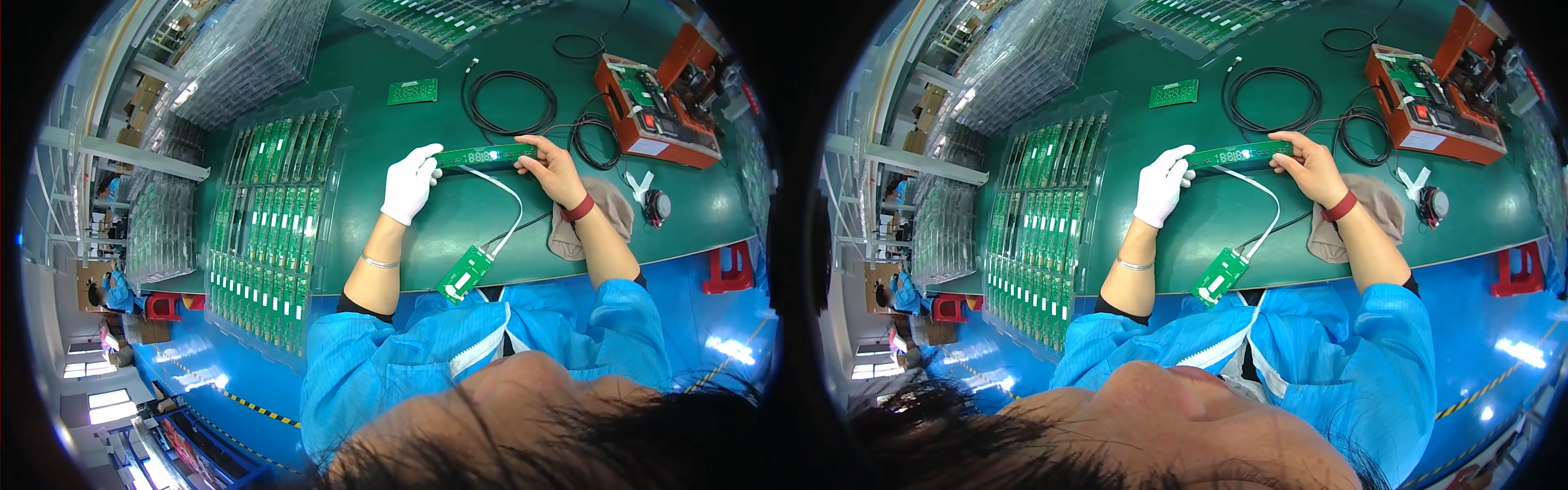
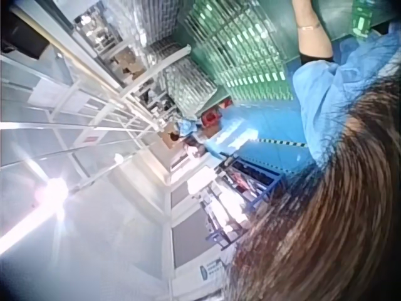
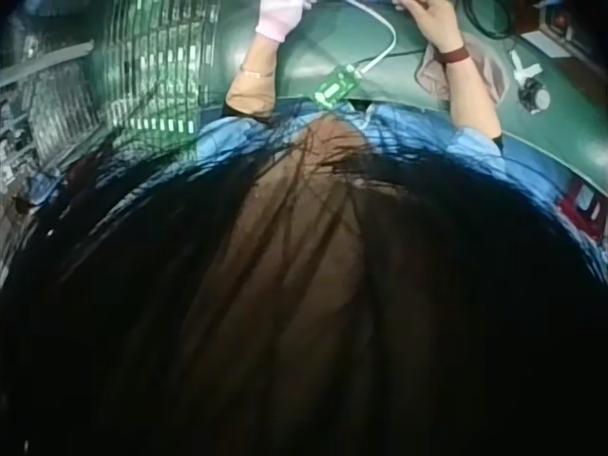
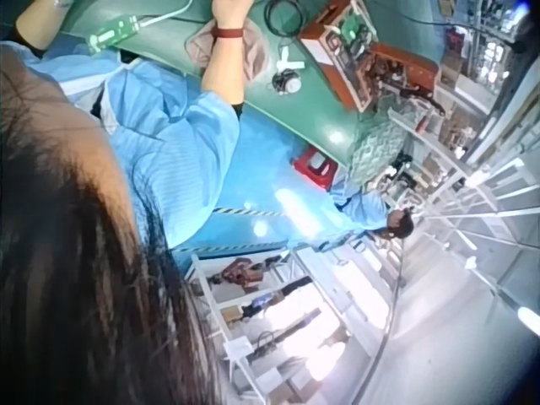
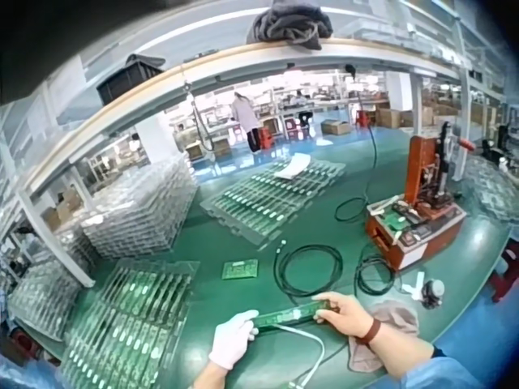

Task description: Assembling and testing LED strip components at a manual assembly station.

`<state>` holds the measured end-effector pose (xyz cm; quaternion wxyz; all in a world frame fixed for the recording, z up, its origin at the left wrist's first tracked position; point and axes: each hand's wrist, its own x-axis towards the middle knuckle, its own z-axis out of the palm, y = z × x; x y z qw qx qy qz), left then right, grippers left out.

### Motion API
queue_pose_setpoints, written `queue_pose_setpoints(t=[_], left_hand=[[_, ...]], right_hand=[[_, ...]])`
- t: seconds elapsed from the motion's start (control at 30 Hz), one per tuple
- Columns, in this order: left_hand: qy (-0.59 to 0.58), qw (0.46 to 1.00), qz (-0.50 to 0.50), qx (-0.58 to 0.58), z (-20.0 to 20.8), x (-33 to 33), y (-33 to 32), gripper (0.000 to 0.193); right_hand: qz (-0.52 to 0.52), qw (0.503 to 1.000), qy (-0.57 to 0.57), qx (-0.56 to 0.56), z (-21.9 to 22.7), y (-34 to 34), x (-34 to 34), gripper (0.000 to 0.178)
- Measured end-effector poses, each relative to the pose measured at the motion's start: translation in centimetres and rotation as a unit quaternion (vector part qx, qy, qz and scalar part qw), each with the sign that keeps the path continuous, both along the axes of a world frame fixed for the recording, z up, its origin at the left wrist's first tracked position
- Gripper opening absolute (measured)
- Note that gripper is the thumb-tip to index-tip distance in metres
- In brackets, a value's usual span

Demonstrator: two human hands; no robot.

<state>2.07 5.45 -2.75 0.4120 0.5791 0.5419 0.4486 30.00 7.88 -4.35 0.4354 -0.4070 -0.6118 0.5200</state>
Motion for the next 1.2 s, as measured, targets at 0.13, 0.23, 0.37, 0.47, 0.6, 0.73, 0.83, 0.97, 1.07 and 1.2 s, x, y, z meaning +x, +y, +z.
queue_pose_setpoints(t=[0.13,0.23,0.37,0.47,0.6,0.73,0.83,0.97,1.07,1.2], left_hand=[[-0.004,1.000,0.002,0.005,-0.1,0.2,0.1,0.029],[0.001,1.000,0.002,-0.004,0.1,0.1,0.1,0.029],[-0.005,1.000,0.000,0.000,-0.2,0.1,0.5,0.029],[-0.011,1.000,-0.003,0.013,-0.9,0.2,1.0,0.029],[0.015,1.000,-0.018,0.002,-0.5,1.6,1.9,0.028],[0.079,0.997,0.000,0.006,0.4,3.3,2.9,0.024],[0.045,0.999,0.003,0.017,2.1,6.4,3.0,0.024],[0.081,0.996,-0.018,0.043,2.7,8.1,3.0,0.022],[0.080,0.997,-0.013,0.021,2.7,9.2,3.0,0.021],[0.072,0.997,-0.009,0.012,2.5,9.9,2.8,0.022]], right_hand=[[0.001,1.000,0.000,-0.001,0.1,0.1,0.2,0.037],[0.000,1.000,-0.002,-0.003,0.3,0.1,0.1,0.037],[-0.004,1.000,-0.010,0.000,0.2,0.1,0.1,0.036],[-0.012,1.000,-0.006,0.003,0.3,0.1,0.4,0.036],[-0.017,1.000,0.018,0.003,0.3,0.8,1.7,0.035],[-0.003,0.998,-0.045,0.046,1.8,1.9,3.7,0.034],[-0.006,0.997,-0.023,0.067,1.6,2.9,6.2,0.035],[-0.011,0.996,-0.018,0.091,3.0,2.6,8.5,0.033],[-0.016,0.989,-0.090,0.116,3.4,2.3,9.6,0.032],[-0.017,0.985,-0.112,0.127,3.3,2.0,10.2,0.031]])
